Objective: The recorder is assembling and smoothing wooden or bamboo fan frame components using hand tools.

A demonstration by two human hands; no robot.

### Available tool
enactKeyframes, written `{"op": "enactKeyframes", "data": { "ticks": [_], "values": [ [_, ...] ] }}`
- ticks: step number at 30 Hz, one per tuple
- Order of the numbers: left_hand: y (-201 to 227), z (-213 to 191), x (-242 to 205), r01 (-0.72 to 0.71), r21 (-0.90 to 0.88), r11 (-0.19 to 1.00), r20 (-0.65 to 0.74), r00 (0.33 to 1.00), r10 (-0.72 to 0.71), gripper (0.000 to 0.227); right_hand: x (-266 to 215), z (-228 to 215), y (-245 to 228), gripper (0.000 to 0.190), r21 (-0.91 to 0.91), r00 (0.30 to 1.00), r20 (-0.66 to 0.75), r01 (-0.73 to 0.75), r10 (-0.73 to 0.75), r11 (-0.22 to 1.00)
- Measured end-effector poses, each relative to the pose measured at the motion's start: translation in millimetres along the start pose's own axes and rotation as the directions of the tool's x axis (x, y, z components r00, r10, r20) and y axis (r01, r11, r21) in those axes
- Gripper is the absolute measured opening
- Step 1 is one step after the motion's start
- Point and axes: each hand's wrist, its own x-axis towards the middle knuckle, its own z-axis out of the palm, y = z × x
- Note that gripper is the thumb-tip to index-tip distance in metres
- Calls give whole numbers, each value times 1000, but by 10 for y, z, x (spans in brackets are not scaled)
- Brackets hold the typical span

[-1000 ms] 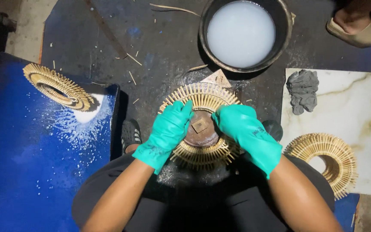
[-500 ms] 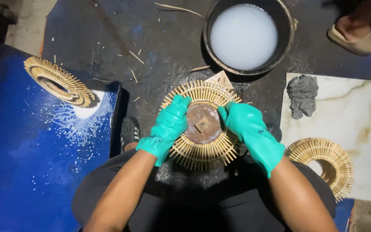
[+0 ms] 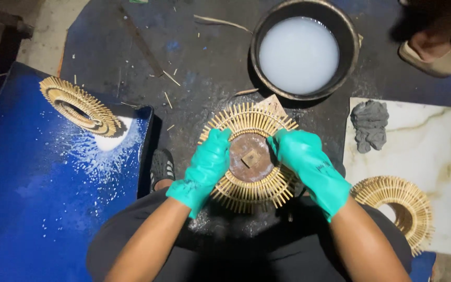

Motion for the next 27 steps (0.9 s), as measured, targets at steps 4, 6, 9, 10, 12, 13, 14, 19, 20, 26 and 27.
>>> {"op": "enactKeyframes", "data": {
  "ticks": [4, 6, 9, 10, 12, 13, 14, 19, 20, 26, 27],
  "values": [
    [50, -73, -166, -48, 135, 990, 22, 999, 45, 44, -70, -115, -75, 34, 85, 994, 106, -50, 41, 995],
    [105, -124, -171, 24, 125, 992, 118, 992, -39, 54, -27, 190, -8, 36, 76, 992, -2, 122, -122, 990],
    [1, -30, -219, 103, -50, 993, 143, 985, -95, 58, 24, 37, -187, 47, 46, 992, 115, -58, 52, 997],
    [-13, -15, -232, 110, -49, 993, 147, 984, -101, 58, 46, 78, -196, 47, 48, 991, 122, -56, 50, 997],
    [-42, 13, -249, 37, -102, 994, 74, 997, -29, 58, 88, 156, -214, 53, 19, 983, 112, -149, 146, 989],
    [-17, -4, -231, 40, -101, 994, 77, 996, -32, 58, 87, 181, -215, 53, 20, 983, 116, -149, 145, 989],
    [14, -15, -215, 64, -108, 992, 97, 994, -53, 57, 81, 206, -211, 52, 26, 984, 96, -150, 147, 988],
    [-9, -13, -199, 130, -104, 986, 166, 980, -111, 54, 78, 262, -194, 53, 27, 989, -9, -145, 145, 989],
    [8, -40, -167, 134, -108, 985, 156, 981, -116, 52, 87, 222, -180, 54, 43, 990, 31, -142, 141, 989],
    [7, -53, 14, 192, -149, 970, 130, 976, -173, 48, -197, -560, -50, 56, 384, 927, 212, -370, 309, 846],
    [19, -63, 56, 225, -155, 962, 150, 968, -202, 47, -181, -507, 109, 62, 405, 936, 58, -341, 348, 849]
  ]
}}
